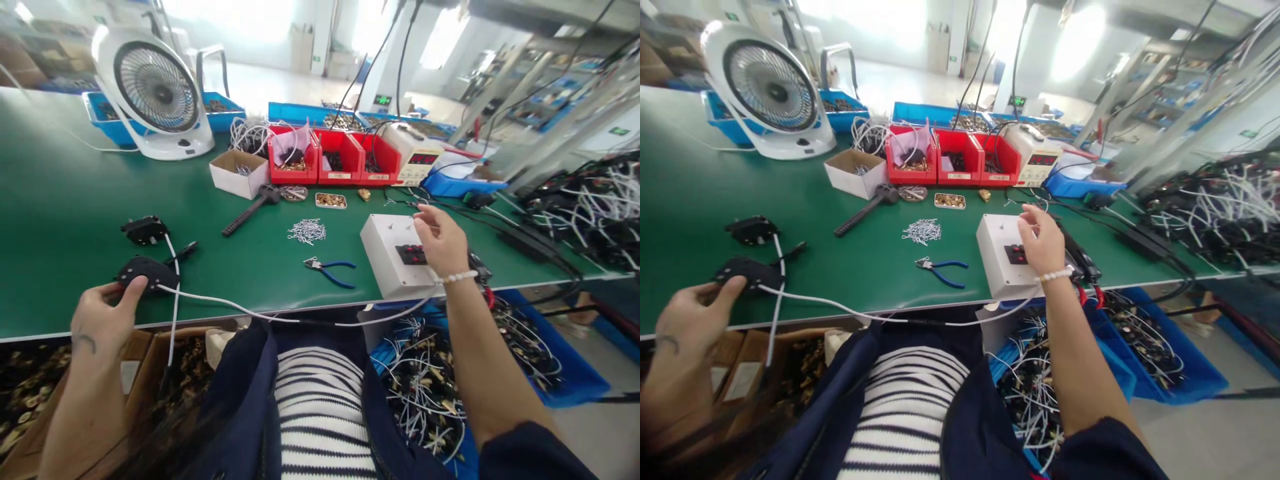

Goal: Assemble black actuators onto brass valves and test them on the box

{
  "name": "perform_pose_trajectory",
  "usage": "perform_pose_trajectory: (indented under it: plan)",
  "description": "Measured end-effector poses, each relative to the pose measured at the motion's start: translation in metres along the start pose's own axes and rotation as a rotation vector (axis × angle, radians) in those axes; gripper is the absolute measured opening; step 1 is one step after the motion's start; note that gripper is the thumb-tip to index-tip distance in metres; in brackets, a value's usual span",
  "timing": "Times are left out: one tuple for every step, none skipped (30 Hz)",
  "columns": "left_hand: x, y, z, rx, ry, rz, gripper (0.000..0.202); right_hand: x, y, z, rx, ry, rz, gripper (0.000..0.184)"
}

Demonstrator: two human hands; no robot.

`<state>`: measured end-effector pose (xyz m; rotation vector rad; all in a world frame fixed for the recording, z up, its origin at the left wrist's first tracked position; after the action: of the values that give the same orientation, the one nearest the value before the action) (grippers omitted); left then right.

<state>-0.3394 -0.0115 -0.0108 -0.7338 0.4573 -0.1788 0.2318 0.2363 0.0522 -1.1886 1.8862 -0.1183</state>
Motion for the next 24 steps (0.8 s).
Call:
perform_pose_trajectory:
  plan:
    - [0.003,-0.001,0.003,0.1,-0.004,0.039,0.042,-0.009,0.014,0.006,0.083,-0.029,-0.058,0.042]
    - [0.007,-0.004,0.005,0.211,-0.01,0.085,0.044,-0.015,0.029,0.011,0.145,-0.051,-0.133,0.042]
    - [0.01,-0.007,0.008,0.319,-0.01,0.13,0.045,-0.016,0.042,0.016,0.186,-0.066,-0.208,0.04]
    - [0.014,-0.012,0.012,0.411,0.005,0.169,0.045,-0.016,0.052,0.019,0.205,-0.076,-0.269,0.037]
    - [0.017,-0.018,0.017,0.473,0.034,0.203,0.044,-0.014,0.058,0.02,0.207,-0.085,-0.313,0.036]
    - [0.021,-0.024,0.025,0.499,0.077,0.226,0.041,-0.012,0.061,0.02,0.201,-0.09,-0.334,0.035]
    - [0.025,-0.031,0.035,0.528,0.128,0.245,0.038,-0.01,0.062,0.02,0.199,-0.089,-0.337,0.036]
    - [0.03,-0.037,0.046,0.551,0.187,0.257,0.036,-0.009,0.061,0.02,0.209,-0.081,-0.338,0.038]
    - [0.035,-0.04,0.059,0.567,0.251,0.25,0.036,-0.008,0.06,0.02,0.225,-0.067,-0.342,0.04]
    - [0.041,-0.041,0.073,0.577,0.317,0.232,0.038,-0.008,0.059,0.021,0.244,-0.049,-0.346,0.04]
    - [0.048,-0.037,0.089,0.579,0.391,0.191,0.041,-0.008,0.058,0.021,0.262,-0.027,-0.348,0.04]
    - [0.057,-0.031,0.105,0.572,0.475,0.139,0.044,-0.008,0.057,0.021,0.276,-0.006,-0.349,0.039]
    - [0.068,-0.022,0.122,0.559,0.564,0.075,0.043,-0.009,0.056,0.02,0.288,0.012,-0.346,0.037]
    - [0.083,-0.01,0.14,0.531,0.676,-0.016,0.04,-0.01,0.055,0.019,0.297,0.026,-0.337,0.035]
    - [0.1,0.004,0.155,0.495,0.783,-0.097,0.036,-0.012,0.053,0.018,0.304,0.041,-0.323,0.034]
    - [0.115,0.016,0.167,0.46,0.854,-0.15,0.033,-0.013,0.052,0.017,0.307,0.055,-0.308,0.032]
    - [0.129,0.028,0.176,0.416,0.908,-0.193,0.032,-0.015,0.052,0.017,0.307,0.066,-0.295,0.03]
    - [0.142,0.039,0.184,0.374,0.953,-0.234,0.032,-0.016,0.052,0.017,0.303,0.074,-0.284,0.027]
    - [0.154,0.05,0.191,0.332,0.987,-0.269,0.033,-0.018,0.052,0.019,0.298,0.079,-0.273,0.024]
    - [0.163,0.058,0.196,0.295,1.012,-0.298,0.033,-0.021,0.053,0.023,0.295,0.084,-0.263,0.021]
    - [0.169,0.065,0.2,0.265,1.024,-0.316,0.034,-0.023,0.053,0.029,0.296,0.089,-0.253,0.019]
    - [0.173,0.069,0.202,0.242,1.027,-0.325,0.036,-0.026,0.055,0.036,0.301,0.095,-0.249,0.018]
    - [0.173,0.071,0.203,0.224,1.02,-0.325,0.037,-0.028,0.057,0.043,0.309,0.095,-0.246,0.018]
    - [0.169,0.07,0.202,0.208,1.0,-0.314,0.038,-0.03,0.058,0.047,0.294,0.069,-0.235,0.019]
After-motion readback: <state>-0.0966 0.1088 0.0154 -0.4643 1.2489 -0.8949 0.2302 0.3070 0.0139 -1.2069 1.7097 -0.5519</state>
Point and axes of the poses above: each hand's wrist, its own x-axis away from the middle knuckle, its own y-axis out of the palm, z = x × y, the point moved 10 cm from there along -x, towards the middle knuckle, and after that the axes turned 12 degrees about z, right-handed, at the moved point
